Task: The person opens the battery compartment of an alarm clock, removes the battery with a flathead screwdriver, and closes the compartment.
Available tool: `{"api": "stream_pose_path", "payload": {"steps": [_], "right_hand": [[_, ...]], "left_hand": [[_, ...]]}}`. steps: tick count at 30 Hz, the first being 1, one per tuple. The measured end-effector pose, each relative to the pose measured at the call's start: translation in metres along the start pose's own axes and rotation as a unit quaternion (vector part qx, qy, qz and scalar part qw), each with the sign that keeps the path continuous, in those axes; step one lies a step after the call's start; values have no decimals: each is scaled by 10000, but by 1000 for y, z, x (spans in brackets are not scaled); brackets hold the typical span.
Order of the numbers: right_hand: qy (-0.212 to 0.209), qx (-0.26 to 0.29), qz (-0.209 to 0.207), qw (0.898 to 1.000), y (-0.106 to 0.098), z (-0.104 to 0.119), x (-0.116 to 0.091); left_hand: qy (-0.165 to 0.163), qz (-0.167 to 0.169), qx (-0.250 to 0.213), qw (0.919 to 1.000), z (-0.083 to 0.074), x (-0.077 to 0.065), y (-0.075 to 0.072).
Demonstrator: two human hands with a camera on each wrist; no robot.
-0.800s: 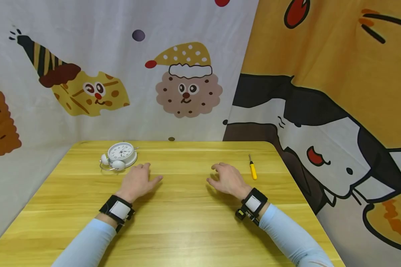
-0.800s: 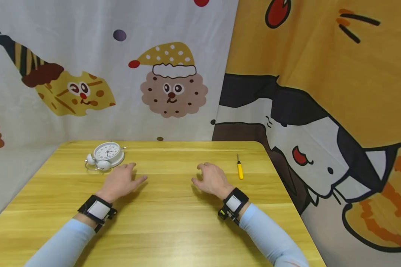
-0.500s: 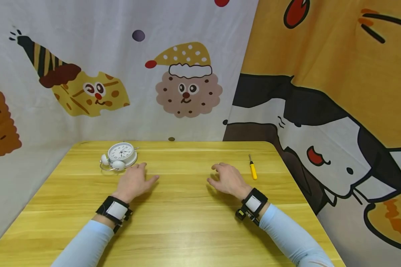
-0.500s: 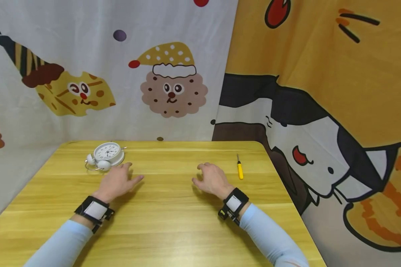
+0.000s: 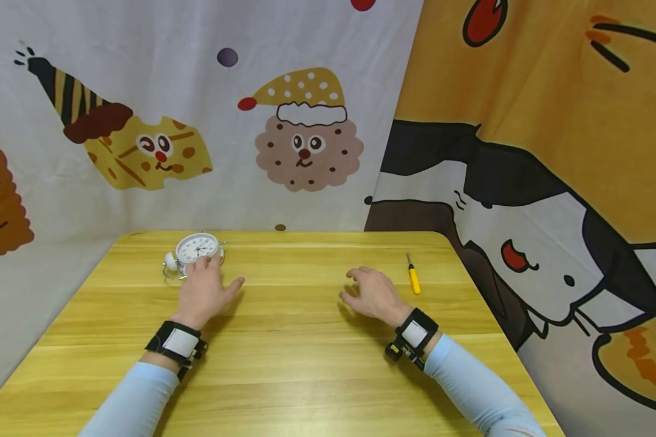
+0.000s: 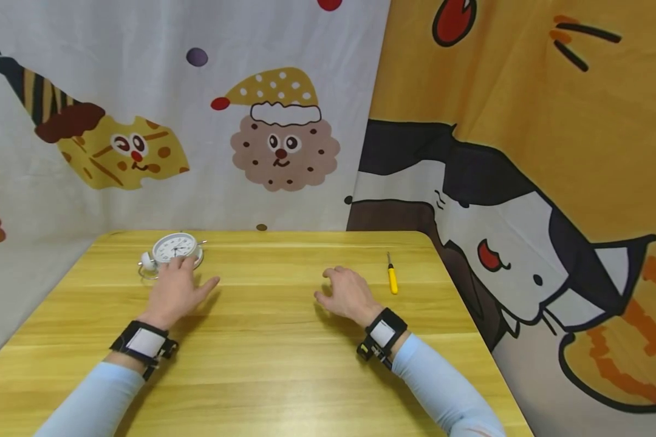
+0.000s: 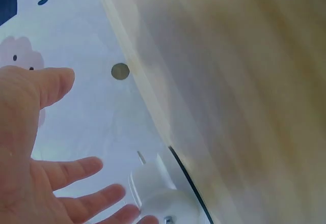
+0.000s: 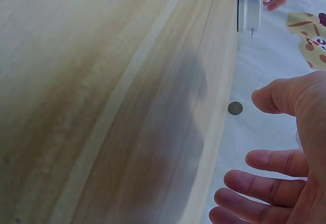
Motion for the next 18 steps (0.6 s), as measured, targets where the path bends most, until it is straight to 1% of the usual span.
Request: {"api": "stream_pose_path", "payload": {"steps": [4,8,14,18], "right_hand": [[15,-28,8,10000,0,0,-1],[34,-51,38,10000,0,0,-1],[58,-47,73,9999,0,0,-1],[59,-43,67,10000,0,0,-1]], "left_hand": [[-78,-279,43,9996,8,2,-8],[-263,-478,113,9984,17,3,-14],[-662,-584,46,9961,33,8,-18],[-1001,-510,-112,9936,45,11,-18]]}}
Point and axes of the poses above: each hand's wrist, its own x-axis towards the middle knuckle, its own y-axis out of the palm, z = x × y, the point moved 6 cm from there along x, towards the middle knuckle, and after that the axes turned 5 degrees about -x, right-handed, at the moved point
